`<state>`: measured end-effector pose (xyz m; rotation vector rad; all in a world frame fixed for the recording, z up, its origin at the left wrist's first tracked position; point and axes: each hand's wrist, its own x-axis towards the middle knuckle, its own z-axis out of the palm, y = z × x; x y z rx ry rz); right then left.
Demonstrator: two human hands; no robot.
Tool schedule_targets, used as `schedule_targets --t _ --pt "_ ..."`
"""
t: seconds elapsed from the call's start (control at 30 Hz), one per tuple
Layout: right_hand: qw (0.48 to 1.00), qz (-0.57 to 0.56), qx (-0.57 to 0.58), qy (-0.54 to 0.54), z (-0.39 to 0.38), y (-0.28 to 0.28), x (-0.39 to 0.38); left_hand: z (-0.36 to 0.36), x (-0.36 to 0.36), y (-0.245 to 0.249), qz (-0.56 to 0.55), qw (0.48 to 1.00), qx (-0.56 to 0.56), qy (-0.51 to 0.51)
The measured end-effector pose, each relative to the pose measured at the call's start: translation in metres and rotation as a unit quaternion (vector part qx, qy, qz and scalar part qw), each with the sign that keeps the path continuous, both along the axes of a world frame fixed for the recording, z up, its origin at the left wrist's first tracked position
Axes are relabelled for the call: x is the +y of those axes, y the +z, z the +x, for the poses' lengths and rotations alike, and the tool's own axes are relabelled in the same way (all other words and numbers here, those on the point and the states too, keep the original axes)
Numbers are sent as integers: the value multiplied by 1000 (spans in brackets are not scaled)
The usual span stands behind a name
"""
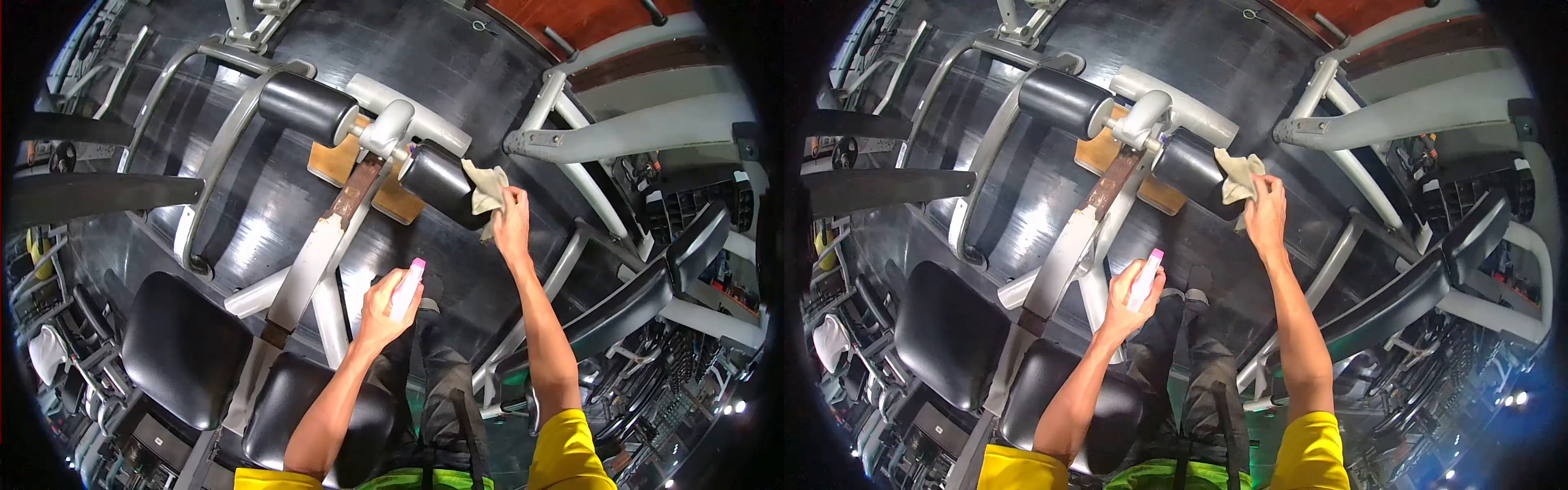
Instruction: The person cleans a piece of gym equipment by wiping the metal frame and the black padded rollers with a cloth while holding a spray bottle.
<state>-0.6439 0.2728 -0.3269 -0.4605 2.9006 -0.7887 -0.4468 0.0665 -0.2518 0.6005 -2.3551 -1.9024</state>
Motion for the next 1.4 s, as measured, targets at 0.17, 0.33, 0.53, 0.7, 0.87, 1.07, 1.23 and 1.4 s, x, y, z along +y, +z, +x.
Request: schedule_targets --t 0.17,0.33,0.53,0.7,0.87,1.07,1.23,1.4 --pt "979 -150 137 -2 -31 18 -72 -2 -3 3 -24 1000 7 2" --pt "961 58 113 246 -25 -13 -133 -3 -7 9 -53 998 -17 -17" --pt "971 12 37 236 -10 11 -57 -3 -9 9 -13 1000 -19 -5" --pt "990 60 -66 105 17 30 46 -2 -6 4 -12 1000 -17 1" --pt "984 -43 -168 -46 13 40 65 -1 -5 3 -10 1000 -18 10" --pt "944 -222 -242 8 -21 17 6 1 -5 0 -9 1000 -20 -3" --pt "956 5 -278 92 -70 11 -81 0 -6 1 -25 999 -30 -10" --pt "997 -75 20 5 -45 5 -116 2 -6 -1 -20 999 -35 -12"
